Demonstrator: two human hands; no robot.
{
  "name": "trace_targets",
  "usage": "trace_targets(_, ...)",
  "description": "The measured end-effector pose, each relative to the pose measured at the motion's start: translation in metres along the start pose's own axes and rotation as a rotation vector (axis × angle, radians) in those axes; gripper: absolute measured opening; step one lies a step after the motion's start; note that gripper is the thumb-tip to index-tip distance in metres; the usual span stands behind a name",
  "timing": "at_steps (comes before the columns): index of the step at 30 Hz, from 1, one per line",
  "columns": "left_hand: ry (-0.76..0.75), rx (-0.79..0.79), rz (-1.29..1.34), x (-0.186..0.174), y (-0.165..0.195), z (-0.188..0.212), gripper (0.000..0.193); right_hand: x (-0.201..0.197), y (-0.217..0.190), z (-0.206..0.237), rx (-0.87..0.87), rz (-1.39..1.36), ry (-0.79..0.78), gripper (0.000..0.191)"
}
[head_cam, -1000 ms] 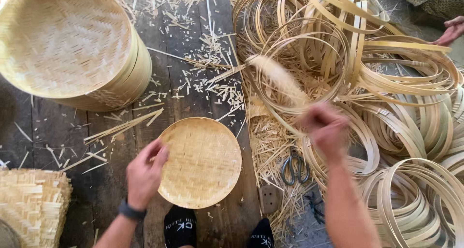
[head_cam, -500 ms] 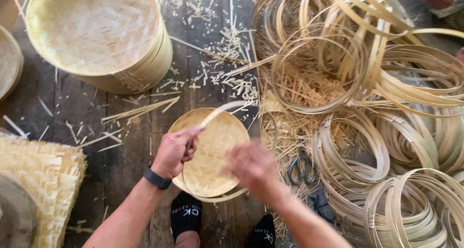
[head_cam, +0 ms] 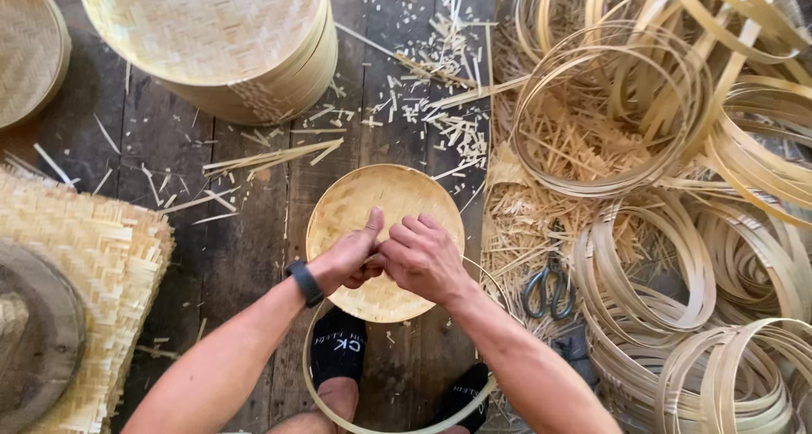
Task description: The person repeatedly places circular bamboo strips around the rim of woven bamboo trays, pressing them into place by hand. They handle multiple trays one at a time, stacking finished units to the side.
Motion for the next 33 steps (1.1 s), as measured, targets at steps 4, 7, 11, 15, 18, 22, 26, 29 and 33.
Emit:
trace_targets(4,0.071,0.038,-0.006,-0.007,-0.011,-0.014,0.085,0.021,0.009,0.007,0.131,-0.016,0.014,0.015)
trace_targets(7,0.086,0.060,-0.013,-0.008,-0.015,-0.016,0.085,0.030,0.016,0.011,0.174,-0.060,0.028,0.018)
trace_targets(11,-0.021,0.017,-0.138,-0.005,-0.010,-0.022,0.076,0.019,0.054,0.025,0.286,-0.143,0.089,0.016)
trace_targets(15,0.066,0.476,-0.287,-0.031,0.064,-0.034,0.030,0.018,0.145,0.095,1.043,-0.463,0.119,0.017)
trace_targets(18,0.252,0.710,-0.564,-0.047,0.115,-0.054,0.022,-0.009,0.151,0.108,0.929,-0.372,0.387,0.008)
trace_targets(22,0.537,1.445,-1.117,-0.015,0.156,-0.027,0.028,0.000,0.153,0.116,1.027,-0.262,0.471,0.005)
trace_targets(26,0.349,1.151,-1.034,-0.026,0.152,-0.071,0.029,0.007,0.157,0.107,1.096,-0.269,0.562,0.008)
trace_targets(29,0.334,1.028,-1.023,-0.032,0.145,-0.085,0.025,0.007,0.161,0.107,1.136,-0.219,0.625,0.017)
trace_targets(33,0.410,1.061,-1.088,-0.032,0.140,-0.082,0.017,0.010,0.161,0.103,1.093,-0.116,0.559,0.024)
Point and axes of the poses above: each hand's wrist, its own z-axis away from the middle knuckle, its own x-axis out of the palm, y = z × x, the point moved 10 cm from there along -z, towards the middle knuckle, and after that the axes turned 2 degrees about -z, right-handed, at the moved point
